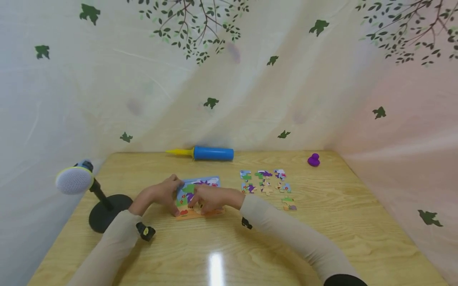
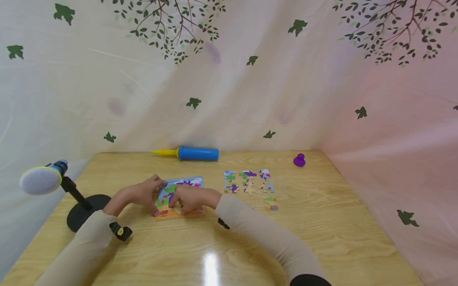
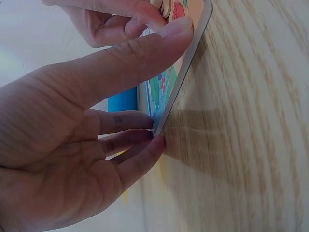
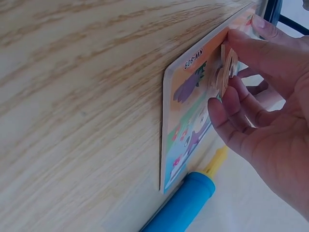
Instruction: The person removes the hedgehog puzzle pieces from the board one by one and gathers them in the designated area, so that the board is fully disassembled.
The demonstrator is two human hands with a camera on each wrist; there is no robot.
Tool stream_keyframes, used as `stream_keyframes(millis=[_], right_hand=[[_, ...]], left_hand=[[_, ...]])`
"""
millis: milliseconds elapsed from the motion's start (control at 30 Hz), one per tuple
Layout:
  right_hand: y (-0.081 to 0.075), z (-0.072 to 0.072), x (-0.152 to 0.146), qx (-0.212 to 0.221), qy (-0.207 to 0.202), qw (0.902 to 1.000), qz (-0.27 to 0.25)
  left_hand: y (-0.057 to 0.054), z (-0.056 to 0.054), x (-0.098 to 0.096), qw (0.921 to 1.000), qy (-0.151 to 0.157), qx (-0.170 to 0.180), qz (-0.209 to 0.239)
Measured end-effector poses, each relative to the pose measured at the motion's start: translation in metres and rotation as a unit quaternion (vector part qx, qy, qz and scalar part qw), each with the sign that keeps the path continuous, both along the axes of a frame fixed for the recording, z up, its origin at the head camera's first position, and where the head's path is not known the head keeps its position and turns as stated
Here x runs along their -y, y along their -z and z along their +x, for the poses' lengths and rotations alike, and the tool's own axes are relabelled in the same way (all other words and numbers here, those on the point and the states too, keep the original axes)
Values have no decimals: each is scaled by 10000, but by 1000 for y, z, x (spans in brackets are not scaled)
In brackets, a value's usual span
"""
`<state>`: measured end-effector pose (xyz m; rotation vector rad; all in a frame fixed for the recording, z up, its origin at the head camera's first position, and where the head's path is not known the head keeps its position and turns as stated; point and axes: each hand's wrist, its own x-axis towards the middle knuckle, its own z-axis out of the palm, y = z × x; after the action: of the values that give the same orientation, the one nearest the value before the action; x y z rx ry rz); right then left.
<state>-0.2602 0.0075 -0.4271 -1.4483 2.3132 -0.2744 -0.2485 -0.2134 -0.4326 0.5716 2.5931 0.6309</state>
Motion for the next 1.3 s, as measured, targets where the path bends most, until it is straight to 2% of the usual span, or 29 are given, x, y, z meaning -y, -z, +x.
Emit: stream_keyframes(millis=[167,367,633,800,1033,1300], right_hand=[[0,1,1,-121,-62,9998,129],[2,0,1,-242,-173,9995,127],[5,-3,0,-212,-196,9996,-12],[6,-2,-1,-387,-282,9988,-117],[2,0,-16,-309,146,9991,-258],[-9,0,-58,-236,616,9966,-498]], left_hand=[[0,1,0,10000,33,-55,59],[2,-1,0,9998,132,-154,-84],[4,-2,3,9996,131,-217,-144],[4,-1,2,9998,102,-140,-93],[4,-3,0,9999,-45,-51,-152],[4,-2,0,9997,-29,-100,-202]])
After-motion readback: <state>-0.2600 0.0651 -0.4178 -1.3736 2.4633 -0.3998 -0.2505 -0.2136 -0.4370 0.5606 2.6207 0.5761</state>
